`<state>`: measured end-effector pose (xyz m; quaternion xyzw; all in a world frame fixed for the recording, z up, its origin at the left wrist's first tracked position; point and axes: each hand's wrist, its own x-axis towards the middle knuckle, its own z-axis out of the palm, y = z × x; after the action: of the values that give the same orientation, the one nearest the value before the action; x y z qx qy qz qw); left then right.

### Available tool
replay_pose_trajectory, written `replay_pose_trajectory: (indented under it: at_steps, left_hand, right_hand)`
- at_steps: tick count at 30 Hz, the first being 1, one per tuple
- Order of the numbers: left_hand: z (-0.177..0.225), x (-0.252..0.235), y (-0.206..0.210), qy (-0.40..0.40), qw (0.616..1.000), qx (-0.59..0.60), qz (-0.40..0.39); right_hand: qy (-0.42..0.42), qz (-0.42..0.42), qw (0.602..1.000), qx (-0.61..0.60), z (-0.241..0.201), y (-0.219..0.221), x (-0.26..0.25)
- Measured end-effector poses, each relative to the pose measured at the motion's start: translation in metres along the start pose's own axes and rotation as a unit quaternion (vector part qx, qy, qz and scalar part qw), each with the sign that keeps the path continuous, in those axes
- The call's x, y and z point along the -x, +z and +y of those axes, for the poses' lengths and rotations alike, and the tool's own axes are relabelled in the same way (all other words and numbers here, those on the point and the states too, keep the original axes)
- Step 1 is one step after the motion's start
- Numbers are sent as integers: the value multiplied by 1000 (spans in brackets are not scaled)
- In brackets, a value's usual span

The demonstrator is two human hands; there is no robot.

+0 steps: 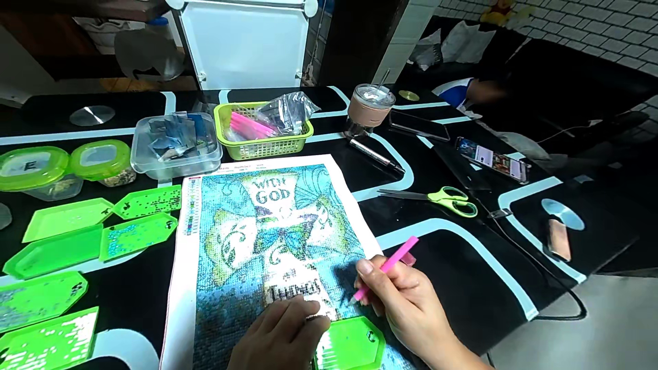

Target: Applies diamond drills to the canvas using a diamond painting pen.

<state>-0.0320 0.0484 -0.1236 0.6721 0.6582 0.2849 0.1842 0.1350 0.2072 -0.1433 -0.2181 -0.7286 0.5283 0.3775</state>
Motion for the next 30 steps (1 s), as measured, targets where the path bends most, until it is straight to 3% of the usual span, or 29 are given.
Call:
replay_pose_trajectory:
  at_steps: [8, 18, 30]
  left_hand:
    - [0, 0, 1, 3, 1000, 6, 7]
    - [0, 0, 2, 2, 1000, 10, 7]
    - [0, -1, 1, 2, 1000, 6, -1]
  right_hand:
    - [-50, -19, 997, 58, 9, 9, -7]
    - [-42, 18, 996, 75, 11, 5, -6]
    - [-77, -1, 991, 113, 12, 5, -4]
